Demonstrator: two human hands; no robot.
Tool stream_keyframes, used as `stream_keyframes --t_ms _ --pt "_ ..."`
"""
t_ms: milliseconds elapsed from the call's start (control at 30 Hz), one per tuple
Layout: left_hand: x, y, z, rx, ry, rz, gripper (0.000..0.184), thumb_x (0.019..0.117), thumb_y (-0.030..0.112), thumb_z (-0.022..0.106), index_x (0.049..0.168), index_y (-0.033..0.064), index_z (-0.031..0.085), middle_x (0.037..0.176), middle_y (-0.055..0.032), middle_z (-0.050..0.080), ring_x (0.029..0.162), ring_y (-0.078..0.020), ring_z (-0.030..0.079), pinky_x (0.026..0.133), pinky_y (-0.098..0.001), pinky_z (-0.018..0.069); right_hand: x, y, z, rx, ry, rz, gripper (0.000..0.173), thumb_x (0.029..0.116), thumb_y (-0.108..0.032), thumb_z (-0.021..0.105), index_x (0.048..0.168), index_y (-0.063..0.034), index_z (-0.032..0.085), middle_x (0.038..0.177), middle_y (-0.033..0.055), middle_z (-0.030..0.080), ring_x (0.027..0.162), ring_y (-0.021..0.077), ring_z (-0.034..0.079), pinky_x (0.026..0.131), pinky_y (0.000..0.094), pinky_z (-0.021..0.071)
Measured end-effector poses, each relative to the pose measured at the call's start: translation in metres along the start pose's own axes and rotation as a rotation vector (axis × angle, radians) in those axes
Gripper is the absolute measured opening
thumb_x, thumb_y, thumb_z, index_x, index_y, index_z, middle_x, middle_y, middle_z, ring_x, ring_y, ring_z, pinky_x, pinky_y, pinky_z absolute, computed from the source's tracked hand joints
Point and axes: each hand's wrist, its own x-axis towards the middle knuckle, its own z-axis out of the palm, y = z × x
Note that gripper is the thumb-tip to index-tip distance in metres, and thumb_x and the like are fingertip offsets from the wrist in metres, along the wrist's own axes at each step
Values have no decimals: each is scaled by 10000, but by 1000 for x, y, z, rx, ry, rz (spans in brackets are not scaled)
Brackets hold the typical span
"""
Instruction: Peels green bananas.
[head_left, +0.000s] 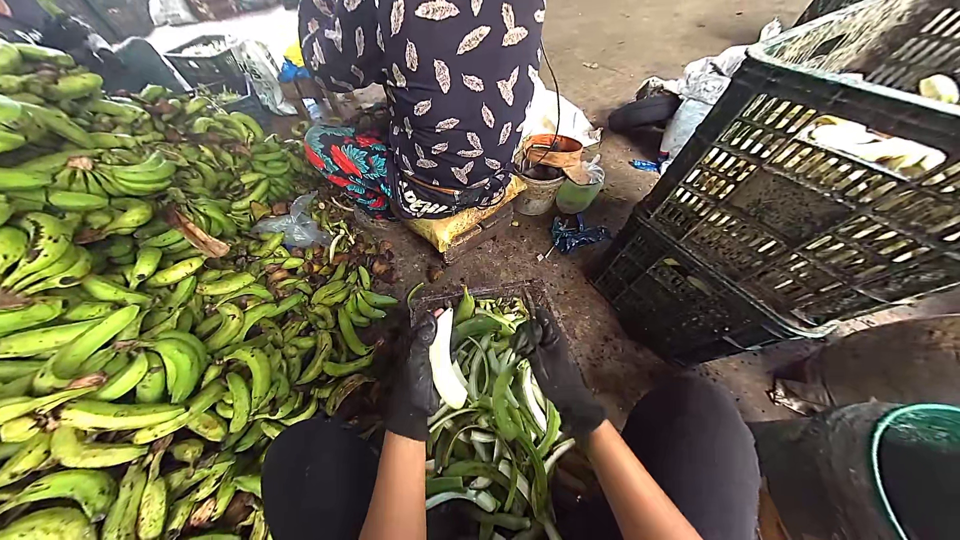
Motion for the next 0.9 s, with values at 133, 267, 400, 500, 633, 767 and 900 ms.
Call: stream_keyframes --t_ms 133,267,400,500,633,767,900 --pt "-6 -6 37 305 44 -7 432 1074 226 481 1426 -23 491 1309 -152 604 1143 -135 601 988 -309 504 -28 -25 14 56 -286 310 577 845 -75 717 1378 -13 506 935 37 702 718 120 683 636 313 606" --pt "18 23 51 388 -29 153 441 1081 290 407 1396 -5 497 1137 -116 640 951 -157 667 843 -346 590 6 -73 -32 165 -253 204 157 827 -111 707 972 -90 651 721 -54 670 612 53 635 587 255 569" --pt "80 8 48 1055 -252 177 420 1039 275 564 1396 53 553 1213 -184 656 1075 -290 648 939 -511 523 65 -146 -106 667 -85 -252 200 968 -298 469 900 -213 636 776 -37 670 606 63 618 540 245 539" --pt "103 -38 52 1602 -556 -67 657 963 457 652 1519 158 471 1446 -196 548 1355 -391 497 1114 -614 383 72 -146 -114 750 95 -310 334 1062 -378 324 1064 -215 615 843 -33 670 643 72 619 567 249 548" --pt "101 -87 42 1830 -685 -96 594 946 456 672 1496 292 516 1532 -131 480 1425 -391 412 1126 -674 316 15 -74 -91 638 167 196 371 1059 -308 285 1002 -135 608 732 3 629 556 90 598 504 251 539" --pt "102 -47 25 1733 -506 15 531 918 342 739 1413 209 602 1473 -191 519 1381 -421 452 1132 -627 341 -38 -21 -72 620 167 546 397 1112 -277 261 1075 -28 568 753 72 651 643 176 664 615 337 589" --pt "78 45 -5 1372 -208 260 506 939 259 717 1367 23 586 1350 -274 572 1271 -445 532 1067 -645 393 -64 -4 -44 589 -42 593 364 1111 -277 302 1382 -78 440 967 80 678 777 200 692 711 381 609"
